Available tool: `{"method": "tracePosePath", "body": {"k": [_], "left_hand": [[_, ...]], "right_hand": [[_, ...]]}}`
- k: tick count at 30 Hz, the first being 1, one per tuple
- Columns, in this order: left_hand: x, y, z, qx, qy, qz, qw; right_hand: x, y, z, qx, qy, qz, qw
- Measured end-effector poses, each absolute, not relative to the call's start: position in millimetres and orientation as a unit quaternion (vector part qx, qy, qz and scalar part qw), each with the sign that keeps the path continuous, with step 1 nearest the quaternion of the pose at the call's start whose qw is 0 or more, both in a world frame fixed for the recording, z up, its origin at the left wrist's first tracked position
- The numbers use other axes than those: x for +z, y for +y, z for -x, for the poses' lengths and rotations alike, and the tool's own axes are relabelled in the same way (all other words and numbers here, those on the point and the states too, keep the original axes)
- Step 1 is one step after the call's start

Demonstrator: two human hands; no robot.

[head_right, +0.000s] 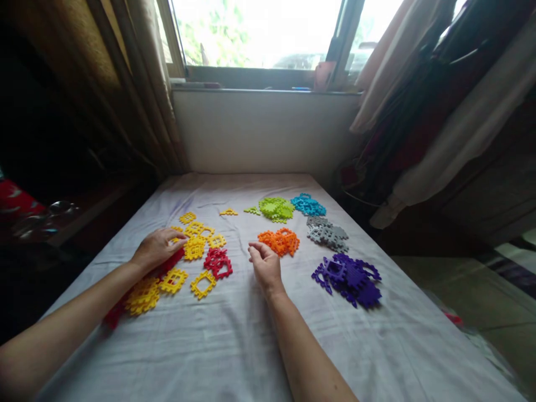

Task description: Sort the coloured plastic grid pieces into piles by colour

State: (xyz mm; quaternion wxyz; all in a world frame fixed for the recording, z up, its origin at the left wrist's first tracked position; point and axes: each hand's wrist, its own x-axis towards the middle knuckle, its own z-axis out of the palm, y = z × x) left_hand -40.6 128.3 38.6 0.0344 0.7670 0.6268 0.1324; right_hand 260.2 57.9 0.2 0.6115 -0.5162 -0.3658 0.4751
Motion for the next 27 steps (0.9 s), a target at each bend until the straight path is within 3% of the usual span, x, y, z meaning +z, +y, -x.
{"method": "tracePosePath", "body": {"k": [10,18,27], "left_hand": [[38,102,15,0.009,0.596,-0.803,-0.022],[53,138,13,0.041,0.625,-0.778,0.041],[39,227,-35,0.013,0.668,-0.743,0.038]], "right_hand": [[-4,68,-244,0.744,-0.237,0.272,0.563],[-12,80,-257,0.779,-0.171,0.227,0.560],[-13,82,-259,0.793,-0.104,0.207,0.563]]}}
